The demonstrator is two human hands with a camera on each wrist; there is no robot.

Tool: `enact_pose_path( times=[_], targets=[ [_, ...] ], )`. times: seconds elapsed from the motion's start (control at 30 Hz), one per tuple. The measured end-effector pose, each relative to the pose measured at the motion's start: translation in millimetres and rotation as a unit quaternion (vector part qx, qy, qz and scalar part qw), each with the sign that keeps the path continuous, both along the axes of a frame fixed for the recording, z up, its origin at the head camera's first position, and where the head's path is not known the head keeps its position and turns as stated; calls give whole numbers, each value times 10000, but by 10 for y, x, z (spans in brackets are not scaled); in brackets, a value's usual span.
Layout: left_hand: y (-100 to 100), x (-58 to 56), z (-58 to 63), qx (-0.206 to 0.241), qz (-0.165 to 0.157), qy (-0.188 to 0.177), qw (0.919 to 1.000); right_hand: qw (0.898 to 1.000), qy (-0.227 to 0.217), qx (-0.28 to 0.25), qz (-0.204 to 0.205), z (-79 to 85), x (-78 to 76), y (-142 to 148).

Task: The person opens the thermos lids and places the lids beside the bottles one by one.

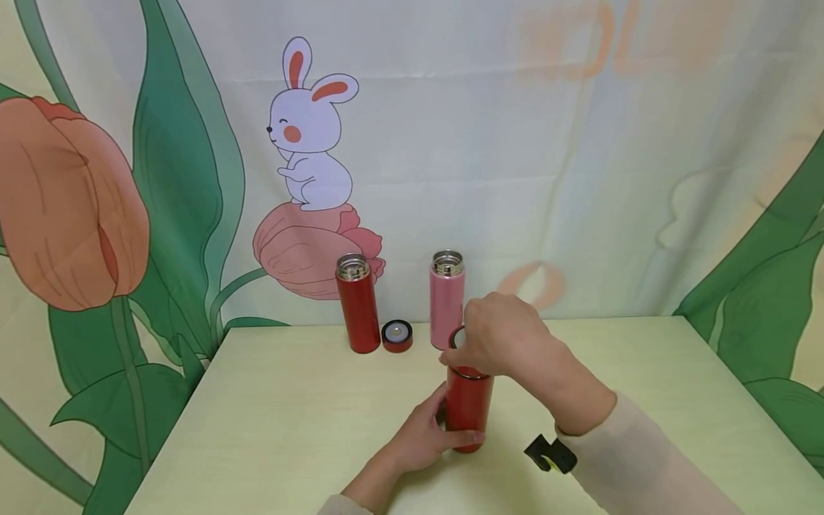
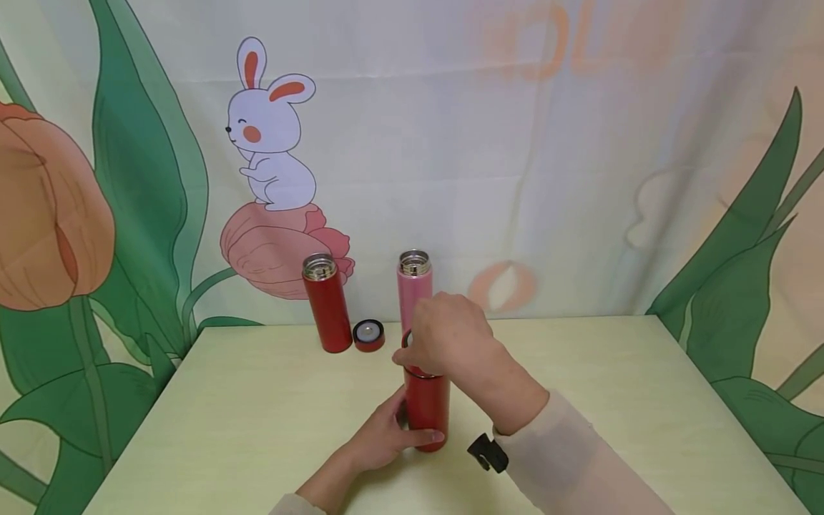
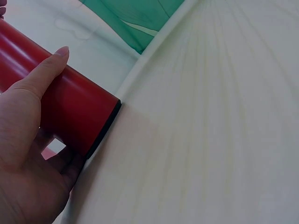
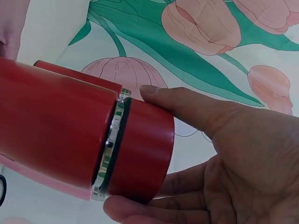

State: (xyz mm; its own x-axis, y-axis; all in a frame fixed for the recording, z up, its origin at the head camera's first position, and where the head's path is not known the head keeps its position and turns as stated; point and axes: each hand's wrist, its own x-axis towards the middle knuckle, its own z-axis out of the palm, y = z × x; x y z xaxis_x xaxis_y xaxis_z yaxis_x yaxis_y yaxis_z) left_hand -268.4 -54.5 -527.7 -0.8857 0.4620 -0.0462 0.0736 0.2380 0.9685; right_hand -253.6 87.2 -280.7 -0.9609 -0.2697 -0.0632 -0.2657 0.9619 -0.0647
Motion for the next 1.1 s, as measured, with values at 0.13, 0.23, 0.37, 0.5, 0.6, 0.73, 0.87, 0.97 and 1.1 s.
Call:
enact_pose_path(
  times=[0.13, 0.23, 0.37, 0.5, 0.6, 0.73, 0.87, 0.97, 1.1],
  targets=[
    [4, -2, 5, -9, 1, 36, 10000, 9999, -120, -7, 72, 19, -9, 11],
    [7, 1, 16, -32, -7, 55, 10000, 9997, -209, -38, 142, 35, -14, 24],
    [8, 9, 24, -54, -16, 123, 9999, 9993, -230, -112, 291, 48, -16, 43],
    [7, 8, 16, -54, -5, 140, 9999, 9986, -217, -163, 461, 52, -15, 56],
    [5, 8, 8, -59, 1, 108, 9999, 9978, -201, -149, 615, 56, -14, 68],
    [11, 3, 3, -62, -3, 91, 9999, 9964, -243, -172, 793, 71, -24, 99],
    [13, -5, 3, -53, -23, 99, 9999, 9946, -413, -279, 913, 92, -42, 138],
    [11, -9, 0, -43, -28, 116, 9999, 9930, -520, -318, 1009, 108, -56, 163],
    [7, -7, -9, -56, 4, 163, 9999, 9913, -648, -328, 1097, 122, -66, 177]
  ],
)
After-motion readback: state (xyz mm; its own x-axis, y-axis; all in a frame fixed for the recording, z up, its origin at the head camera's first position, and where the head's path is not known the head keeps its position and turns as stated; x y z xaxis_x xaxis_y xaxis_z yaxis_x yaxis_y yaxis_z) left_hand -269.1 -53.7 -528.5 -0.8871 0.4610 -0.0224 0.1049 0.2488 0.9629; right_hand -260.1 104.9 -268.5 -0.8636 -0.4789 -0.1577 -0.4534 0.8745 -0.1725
